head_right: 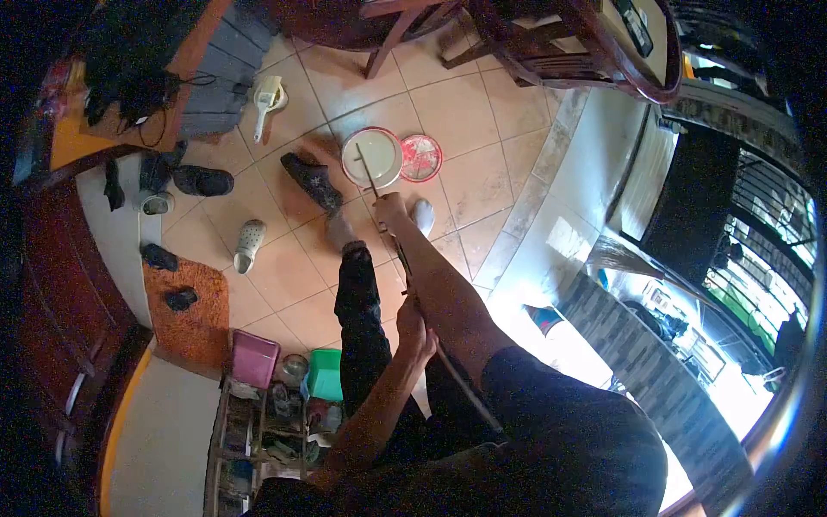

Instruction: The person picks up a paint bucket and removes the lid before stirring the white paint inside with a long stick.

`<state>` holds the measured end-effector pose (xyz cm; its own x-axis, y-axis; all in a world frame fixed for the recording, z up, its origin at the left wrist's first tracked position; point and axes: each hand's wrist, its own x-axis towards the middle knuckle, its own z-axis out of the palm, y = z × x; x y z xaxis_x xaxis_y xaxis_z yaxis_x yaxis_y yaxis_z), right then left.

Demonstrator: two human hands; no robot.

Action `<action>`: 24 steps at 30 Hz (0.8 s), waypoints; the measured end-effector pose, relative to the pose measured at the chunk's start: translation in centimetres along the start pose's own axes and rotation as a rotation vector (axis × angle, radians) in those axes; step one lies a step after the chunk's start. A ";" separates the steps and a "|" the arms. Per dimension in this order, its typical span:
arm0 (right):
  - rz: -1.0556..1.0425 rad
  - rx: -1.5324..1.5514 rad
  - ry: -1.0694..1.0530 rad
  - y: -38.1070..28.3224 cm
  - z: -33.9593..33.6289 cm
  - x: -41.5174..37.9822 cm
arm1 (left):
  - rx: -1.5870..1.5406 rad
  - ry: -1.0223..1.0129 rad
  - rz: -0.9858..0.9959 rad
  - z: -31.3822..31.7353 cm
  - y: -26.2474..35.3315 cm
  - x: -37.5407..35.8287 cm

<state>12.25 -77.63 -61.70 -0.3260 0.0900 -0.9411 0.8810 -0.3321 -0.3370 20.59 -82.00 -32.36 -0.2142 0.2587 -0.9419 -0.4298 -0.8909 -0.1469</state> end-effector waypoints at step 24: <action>-0.523 -1.635 0.113 1.7 -7.0 3.3 | 0.060 0.192 -0.138 3.1 -1.8 -1.9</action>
<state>15.06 -71.31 -65.58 -0.7091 -0.0470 -0.7035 0.1286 0.9724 -0.1945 19.09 -79.77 -29.37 0.0180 0.2958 -0.9551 -0.4957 -0.8269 -0.2654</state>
